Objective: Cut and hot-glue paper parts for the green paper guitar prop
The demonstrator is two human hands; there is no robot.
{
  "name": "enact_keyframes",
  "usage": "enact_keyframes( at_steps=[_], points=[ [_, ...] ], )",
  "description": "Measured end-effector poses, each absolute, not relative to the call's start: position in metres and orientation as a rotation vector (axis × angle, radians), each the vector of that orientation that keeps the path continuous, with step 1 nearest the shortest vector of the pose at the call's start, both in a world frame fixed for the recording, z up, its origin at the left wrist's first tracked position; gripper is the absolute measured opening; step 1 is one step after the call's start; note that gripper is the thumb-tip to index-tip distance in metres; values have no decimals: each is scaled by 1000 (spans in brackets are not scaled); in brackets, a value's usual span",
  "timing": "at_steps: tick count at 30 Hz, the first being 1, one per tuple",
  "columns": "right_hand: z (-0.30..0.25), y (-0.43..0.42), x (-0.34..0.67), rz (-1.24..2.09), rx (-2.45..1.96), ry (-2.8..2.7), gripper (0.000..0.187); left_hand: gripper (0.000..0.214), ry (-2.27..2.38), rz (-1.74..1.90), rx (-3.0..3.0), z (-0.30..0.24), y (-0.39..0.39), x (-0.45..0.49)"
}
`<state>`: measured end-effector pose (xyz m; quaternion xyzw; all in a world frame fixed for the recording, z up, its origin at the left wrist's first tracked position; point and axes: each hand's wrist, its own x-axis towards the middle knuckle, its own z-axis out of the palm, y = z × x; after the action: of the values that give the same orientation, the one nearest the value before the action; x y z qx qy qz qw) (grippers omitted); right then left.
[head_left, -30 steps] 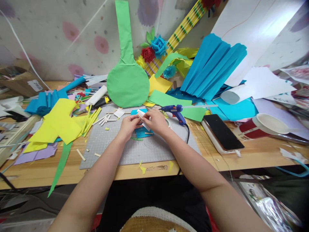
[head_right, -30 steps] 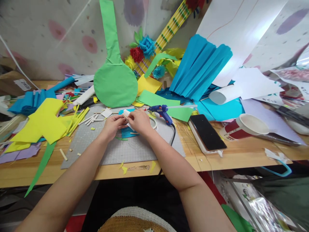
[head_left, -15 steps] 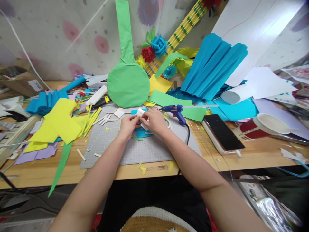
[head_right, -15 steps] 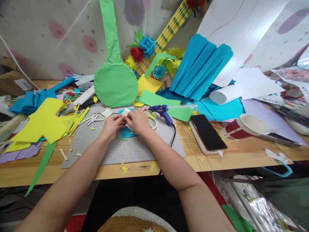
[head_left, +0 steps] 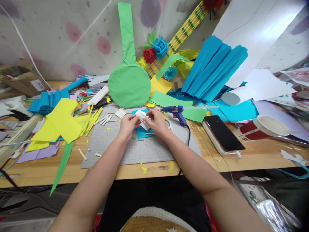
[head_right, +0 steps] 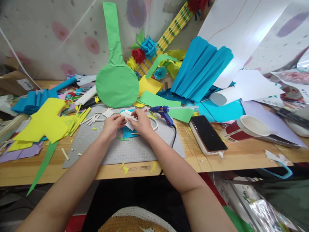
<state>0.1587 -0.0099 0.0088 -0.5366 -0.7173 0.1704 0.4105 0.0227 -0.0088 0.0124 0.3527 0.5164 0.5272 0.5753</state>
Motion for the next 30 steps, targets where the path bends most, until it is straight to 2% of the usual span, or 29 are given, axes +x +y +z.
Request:
enact_keyframes(
  at_steps=[13, 30],
  points=[
    [-2, -2, 158, 517, -1321, -1762, 15, 9, 1053, 1133, 776, 16, -9, 18],
    [-1, 0, 159, 614, -1343, -1684, 17, 16, 1083, 1135, 838, 16, -12, 17]
  ],
)
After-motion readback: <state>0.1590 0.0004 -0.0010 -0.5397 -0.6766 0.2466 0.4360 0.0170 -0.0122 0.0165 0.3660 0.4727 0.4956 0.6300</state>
